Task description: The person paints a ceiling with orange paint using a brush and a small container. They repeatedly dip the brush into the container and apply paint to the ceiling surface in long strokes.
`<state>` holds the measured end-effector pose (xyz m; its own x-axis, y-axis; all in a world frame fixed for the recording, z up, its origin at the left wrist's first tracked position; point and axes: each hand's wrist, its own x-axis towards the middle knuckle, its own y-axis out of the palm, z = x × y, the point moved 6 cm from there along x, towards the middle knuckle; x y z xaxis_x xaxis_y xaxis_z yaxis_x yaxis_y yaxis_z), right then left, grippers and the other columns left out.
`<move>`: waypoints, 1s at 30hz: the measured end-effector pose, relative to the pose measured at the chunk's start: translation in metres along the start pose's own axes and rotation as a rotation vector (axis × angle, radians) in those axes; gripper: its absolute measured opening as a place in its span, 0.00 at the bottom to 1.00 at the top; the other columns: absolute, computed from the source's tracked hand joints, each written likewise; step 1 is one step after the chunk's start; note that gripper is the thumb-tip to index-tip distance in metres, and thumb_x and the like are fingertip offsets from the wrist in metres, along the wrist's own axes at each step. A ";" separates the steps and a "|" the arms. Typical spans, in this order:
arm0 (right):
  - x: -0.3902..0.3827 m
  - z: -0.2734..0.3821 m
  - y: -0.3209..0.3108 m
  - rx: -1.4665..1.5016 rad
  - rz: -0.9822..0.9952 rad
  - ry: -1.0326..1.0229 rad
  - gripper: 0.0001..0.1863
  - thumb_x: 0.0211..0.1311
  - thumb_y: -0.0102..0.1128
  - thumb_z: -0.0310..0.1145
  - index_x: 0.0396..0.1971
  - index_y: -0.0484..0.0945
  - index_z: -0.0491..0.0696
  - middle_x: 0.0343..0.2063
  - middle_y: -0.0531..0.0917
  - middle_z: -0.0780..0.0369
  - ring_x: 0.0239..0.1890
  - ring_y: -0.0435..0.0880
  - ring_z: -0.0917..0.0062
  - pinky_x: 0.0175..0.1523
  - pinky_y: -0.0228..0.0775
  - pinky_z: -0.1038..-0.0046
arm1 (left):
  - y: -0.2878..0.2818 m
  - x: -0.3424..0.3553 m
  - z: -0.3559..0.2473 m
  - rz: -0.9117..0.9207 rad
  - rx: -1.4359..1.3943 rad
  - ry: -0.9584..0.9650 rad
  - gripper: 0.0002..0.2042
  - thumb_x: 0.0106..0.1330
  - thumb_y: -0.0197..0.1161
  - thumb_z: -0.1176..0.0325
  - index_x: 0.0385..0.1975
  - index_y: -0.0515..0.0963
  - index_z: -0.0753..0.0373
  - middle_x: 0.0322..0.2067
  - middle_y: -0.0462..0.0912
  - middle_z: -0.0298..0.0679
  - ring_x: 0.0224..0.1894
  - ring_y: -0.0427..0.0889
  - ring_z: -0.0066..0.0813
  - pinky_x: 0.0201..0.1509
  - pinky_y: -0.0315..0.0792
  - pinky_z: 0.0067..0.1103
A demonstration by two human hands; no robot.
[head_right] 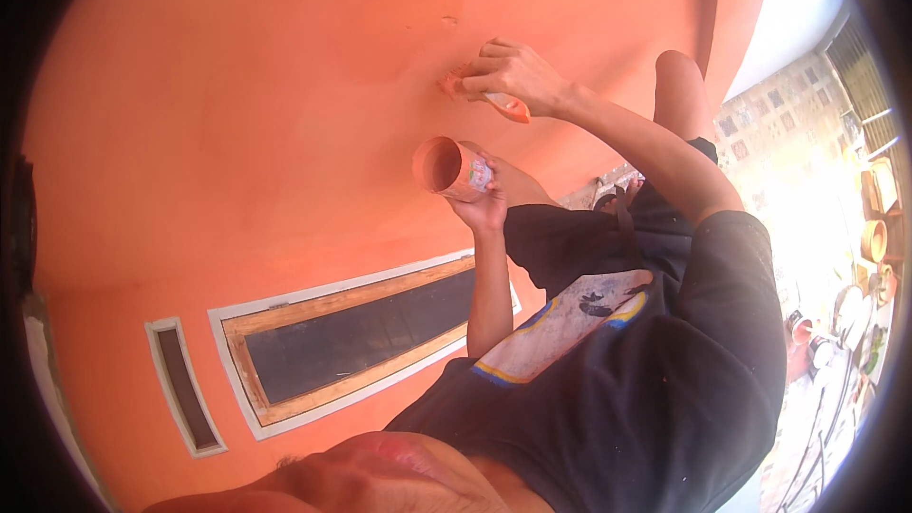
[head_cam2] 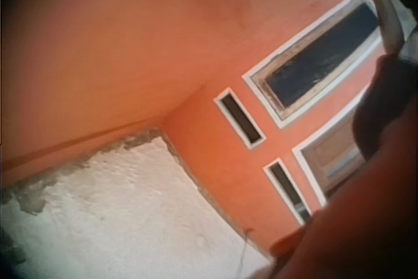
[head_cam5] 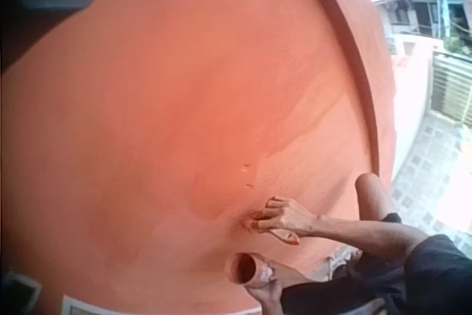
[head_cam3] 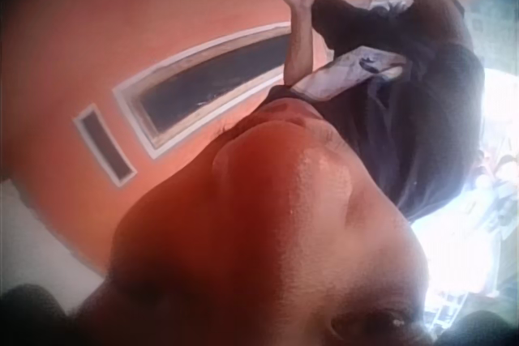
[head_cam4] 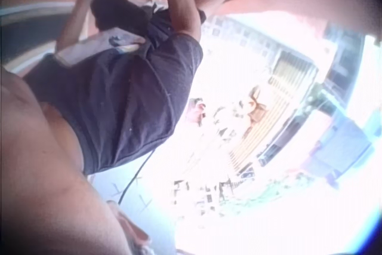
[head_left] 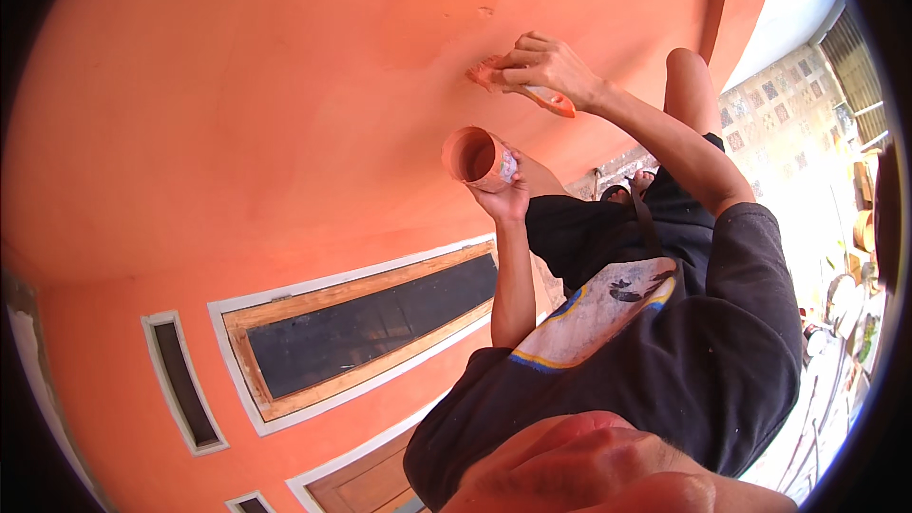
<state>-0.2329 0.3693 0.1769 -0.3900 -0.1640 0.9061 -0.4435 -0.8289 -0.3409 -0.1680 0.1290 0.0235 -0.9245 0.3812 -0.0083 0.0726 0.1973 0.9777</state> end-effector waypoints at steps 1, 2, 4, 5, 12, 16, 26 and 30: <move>0.006 -0.006 -0.007 0.072 -0.014 0.023 0.09 0.60 0.68 0.34 0.41 0.85 0.55 0.31 0.83 0.68 0.38 0.81 0.70 0.47 0.75 0.67 | -0.004 -0.001 -0.002 -0.056 0.000 0.022 0.36 0.64 0.67 0.41 0.67 0.69 0.56 0.62 0.73 0.49 0.59 0.75 0.52 0.43 0.83 0.33; 0.016 -0.016 -0.021 0.010 -0.136 0.025 0.09 0.61 0.69 0.35 0.41 0.86 0.54 0.31 0.83 0.68 0.36 0.81 0.70 0.46 0.74 0.68 | -0.006 -0.001 -0.002 -0.077 0.004 0.026 0.37 0.63 0.68 0.41 0.67 0.69 0.55 0.61 0.74 0.48 0.60 0.75 0.51 0.42 0.83 0.32; 0.030 -0.037 -0.054 -0.191 -0.256 0.003 0.10 0.58 0.72 0.33 0.40 0.87 0.53 0.32 0.84 0.68 0.37 0.81 0.71 0.44 0.74 0.68 | -0.008 -0.005 -0.004 -0.093 0.006 0.034 0.38 0.61 0.69 0.41 0.67 0.69 0.55 0.60 0.74 0.47 0.60 0.74 0.50 0.41 0.83 0.31; 0.031 -0.041 -0.071 -0.269 -0.386 -0.009 0.10 0.57 0.73 0.31 0.40 0.87 0.50 0.34 0.85 0.65 0.36 0.82 0.68 0.42 0.73 0.66 | -0.008 -0.005 -0.004 -0.082 0.005 0.037 0.38 0.61 0.69 0.41 0.67 0.69 0.55 0.61 0.74 0.48 0.60 0.74 0.50 0.41 0.83 0.32; 0.010 -0.038 -0.057 -0.398 -0.619 0.172 0.14 0.53 0.73 0.29 0.42 0.87 0.55 0.39 0.87 0.70 0.40 0.83 0.71 0.45 0.76 0.68 | -0.008 -0.006 -0.006 -0.078 0.016 0.052 0.38 0.62 0.69 0.41 0.67 0.69 0.55 0.60 0.74 0.47 0.59 0.74 0.50 0.41 0.82 0.31; -0.012 -0.002 0.003 -0.197 -0.190 0.095 0.16 0.56 0.70 0.29 0.46 0.87 0.57 0.41 0.87 0.68 0.42 0.83 0.71 0.50 0.78 0.67 | -0.001 0.002 -0.002 -0.049 0.010 0.015 0.36 0.63 0.68 0.41 0.67 0.69 0.55 0.60 0.74 0.48 0.60 0.75 0.50 0.42 0.83 0.32; 0.002 -0.062 -0.100 -0.400 -0.735 0.110 0.10 0.57 0.74 0.25 0.39 0.84 0.42 0.38 0.87 0.56 0.36 0.85 0.61 0.40 0.75 0.65 | -0.004 -0.004 -0.006 -0.098 0.023 0.016 0.36 0.63 0.67 0.40 0.66 0.70 0.54 0.59 0.75 0.47 0.59 0.74 0.49 0.42 0.84 0.31; -0.015 -0.047 -0.068 -0.437 -0.659 0.269 0.17 0.54 0.73 0.29 0.46 0.87 0.54 0.45 0.87 0.66 0.43 0.84 0.68 0.48 0.78 0.64 | -0.001 -0.003 -0.004 -0.098 -0.007 0.012 0.36 0.63 0.67 0.40 0.66 0.70 0.54 0.59 0.75 0.47 0.59 0.74 0.49 0.42 0.84 0.32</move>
<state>-0.2348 0.4527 0.1750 -0.0955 0.4611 0.8822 -0.8999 -0.4189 0.1215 -0.1666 0.1243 0.0237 -0.9313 0.3497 -0.1019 -0.0213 0.2271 0.9736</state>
